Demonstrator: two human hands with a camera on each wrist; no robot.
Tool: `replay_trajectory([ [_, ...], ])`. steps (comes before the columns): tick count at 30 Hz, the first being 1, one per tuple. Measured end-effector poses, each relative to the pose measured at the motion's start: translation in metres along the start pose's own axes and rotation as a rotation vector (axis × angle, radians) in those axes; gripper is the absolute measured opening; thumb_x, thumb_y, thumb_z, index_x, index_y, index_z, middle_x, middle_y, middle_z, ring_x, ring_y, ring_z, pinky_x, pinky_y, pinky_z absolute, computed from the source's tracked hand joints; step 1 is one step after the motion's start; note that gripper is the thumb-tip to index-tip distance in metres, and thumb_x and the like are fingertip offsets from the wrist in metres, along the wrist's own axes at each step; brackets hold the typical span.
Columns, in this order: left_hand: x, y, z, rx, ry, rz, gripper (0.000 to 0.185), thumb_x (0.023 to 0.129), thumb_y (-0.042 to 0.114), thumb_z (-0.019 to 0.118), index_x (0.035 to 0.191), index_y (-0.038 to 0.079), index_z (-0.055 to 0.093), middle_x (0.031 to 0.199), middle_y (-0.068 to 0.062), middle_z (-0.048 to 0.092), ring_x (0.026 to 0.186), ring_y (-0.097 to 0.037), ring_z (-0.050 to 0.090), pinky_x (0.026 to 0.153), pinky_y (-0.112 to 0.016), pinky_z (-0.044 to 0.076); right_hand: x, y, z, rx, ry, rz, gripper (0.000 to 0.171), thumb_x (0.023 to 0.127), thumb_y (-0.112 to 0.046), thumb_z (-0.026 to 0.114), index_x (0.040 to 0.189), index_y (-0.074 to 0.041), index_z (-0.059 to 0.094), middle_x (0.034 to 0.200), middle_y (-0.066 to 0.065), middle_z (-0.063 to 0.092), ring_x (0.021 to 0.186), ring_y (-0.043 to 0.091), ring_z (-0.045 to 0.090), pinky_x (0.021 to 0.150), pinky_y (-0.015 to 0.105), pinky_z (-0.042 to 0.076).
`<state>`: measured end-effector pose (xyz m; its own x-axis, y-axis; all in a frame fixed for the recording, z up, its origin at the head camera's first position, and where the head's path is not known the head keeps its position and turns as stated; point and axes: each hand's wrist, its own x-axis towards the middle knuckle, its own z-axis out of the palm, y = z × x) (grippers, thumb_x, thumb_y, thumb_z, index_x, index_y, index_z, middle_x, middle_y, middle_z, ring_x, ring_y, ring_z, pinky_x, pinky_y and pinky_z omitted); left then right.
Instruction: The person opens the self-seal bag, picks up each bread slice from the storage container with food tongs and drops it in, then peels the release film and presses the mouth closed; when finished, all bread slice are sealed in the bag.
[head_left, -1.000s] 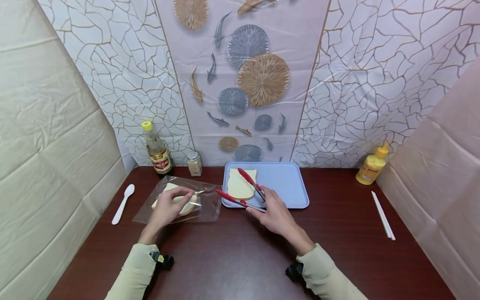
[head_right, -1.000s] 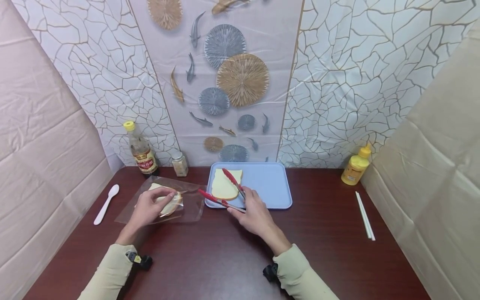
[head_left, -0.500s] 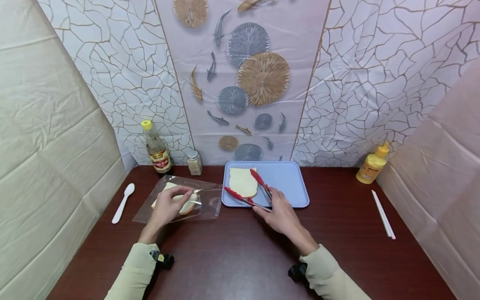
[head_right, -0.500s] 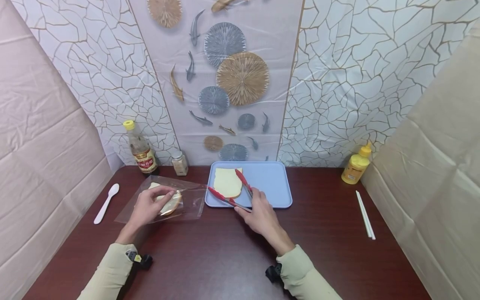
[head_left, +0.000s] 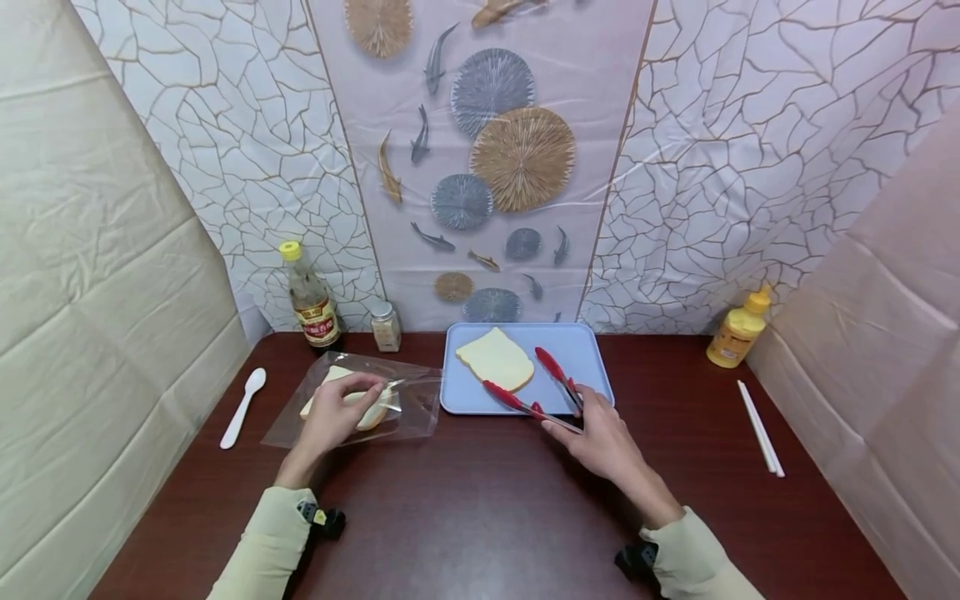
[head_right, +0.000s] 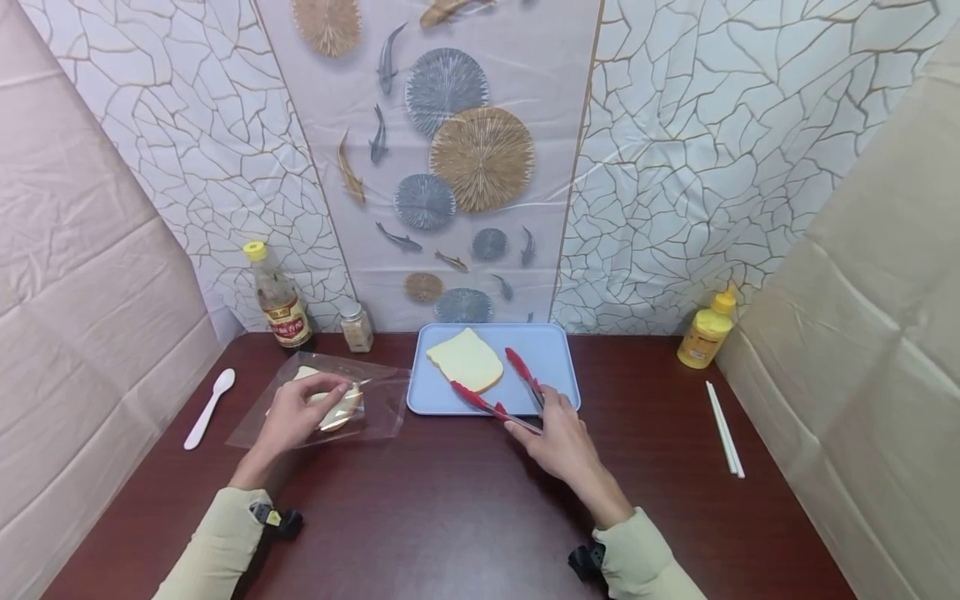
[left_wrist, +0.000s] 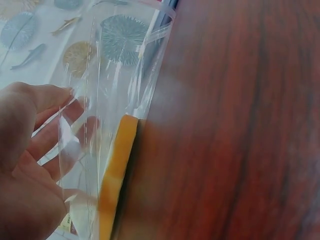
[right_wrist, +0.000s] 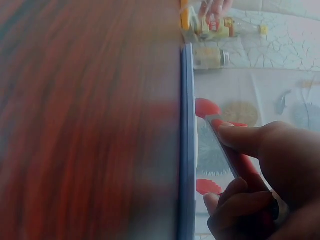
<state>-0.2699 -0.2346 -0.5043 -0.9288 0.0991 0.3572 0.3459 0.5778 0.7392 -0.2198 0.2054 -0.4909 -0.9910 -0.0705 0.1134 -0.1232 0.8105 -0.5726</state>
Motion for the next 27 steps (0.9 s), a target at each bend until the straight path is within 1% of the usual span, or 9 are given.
replay_trajectory([
  [6,-0.001,0.003,-0.001,0.022,0.034,0.001,0.015,0.103,0.028,0.077,0.114,0.021,0.084,0.112,-0.002,0.084,0.118,-0.025,0.074,0.105,-0.055,0.055,0.016,-0.005,0.007,0.008,-0.027,0.011,0.092,0.095,-0.052,0.080,0.158,0.004,0.044,0.146,0.025,0.060,0.128,0.038,0.059,0.108,0.058,0.054],
  [9,-0.001,0.003,0.001,0.010,0.043,0.006,0.014,0.103,0.027,0.077,0.114,0.021,0.084,0.113,-0.002,0.084,0.118,-0.026,0.075,0.105,-0.055,0.055,0.028,-0.009,0.008,-0.005,-0.037,0.004,0.090,0.095,-0.052,0.080,0.155,0.006,0.046,0.134,0.023,0.065,0.120,0.036,0.061,0.102,0.056,0.056],
  [12,-0.002,0.003,0.003,-0.002,0.027,0.008,0.015,0.103,0.026,0.077,0.116,0.021,0.083,0.113,0.000,0.084,0.116,-0.025,0.075,0.104,-0.055,0.056,0.037,-0.012,0.007,-0.023,-0.037,0.010,0.089,0.094,-0.052,0.082,0.153,0.006,0.049,0.118,0.019,0.068,0.108,0.032,0.062,0.092,0.052,0.057],
  [14,-0.003,0.002,0.004,0.000,0.023,0.007,0.015,0.103,0.026,0.078,0.116,0.021,0.084,0.113,0.000,0.084,0.117,-0.025,0.075,0.105,-0.054,0.056,0.040,-0.013,0.007,-0.031,-0.042,0.016,0.088,0.094,-0.052,0.082,0.153,0.005,0.050,0.115,0.017,0.068,0.106,0.030,0.062,0.090,0.049,0.057],
  [17,-0.004,0.001,0.004,0.011,0.036,0.000,0.015,0.102,0.026,0.079,0.115,0.021,0.084,0.113,0.000,0.084,0.118,-0.024,0.075,0.106,-0.054,0.058,0.041,-0.012,0.008,-0.034,-0.037,0.008,0.087,0.094,-0.052,0.082,0.154,0.004,0.052,0.126,0.020,0.071,0.111,0.032,0.065,0.093,0.051,0.059],
  [21,-0.002,0.000,0.003,0.009,0.042,0.001,0.014,0.102,0.027,0.079,0.114,0.022,0.084,0.113,0.000,0.084,0.117,-0.024,0.076,0.104,-0.054,0.058,0.040,-0.008,0.006,-0.043,-0.008,-0.025,0.084,0.096,-0.053,0.080,0.156,0.000,0.054,0.147,0.024,0.066,0.123,0.038,0.067,0.100,0.058,0.059],
  [23,-0.001,-0.001,0.002,0.009,0.039,0.004,0.015,0.102,0.028,0.078,0.115,0.023,0.084,0.113,0.000,0.084,0.116,-0.024,0.076,0.103,-0.055,0.057,0.040,-0.005,0.004,-0.050,-0.002,-0.035,0.084,0.096,-0.055,0.079,0.157,-0.002,0.055,0.148,0.024,0.066,0.123,0.038,0.068,0.097,0.058,0.059],
  [25,-0.001,0.000,0.002,0.010,0.040,0.001,0.014,0.102,0.028,0.079,0.115,0.023,0.084,0.112,0.001,0.084,0.114,-0.022,0.076,0.101,-0.054,0.058,0.041,-0.001,0.001,-0.043,-0.011,-0.041,0.084,0.096,-0.057,0.078,0.157,-0.004,0.055,0.147,0.023,0.067,0.118,0.037,0.068,0.090,0.055,0.059],
  [27,0.000,0.000,0.002,0.013,0.044,-0.002,0.014,0.102,0.029,0.079,0.114,0.024,0.084,0.111,0.002,0.084,0.114,-0.021,0.076,0.101,-0.054,0.058,0.043,0.004,-0.003,-0.023,-0.025,-0.048,0.084,0.096,-0.059,0.078,0.157,-0.007,0.056,0.148,0.021,0.067,0.117,0.034,0.067,0.087,0.050,0.058],
])
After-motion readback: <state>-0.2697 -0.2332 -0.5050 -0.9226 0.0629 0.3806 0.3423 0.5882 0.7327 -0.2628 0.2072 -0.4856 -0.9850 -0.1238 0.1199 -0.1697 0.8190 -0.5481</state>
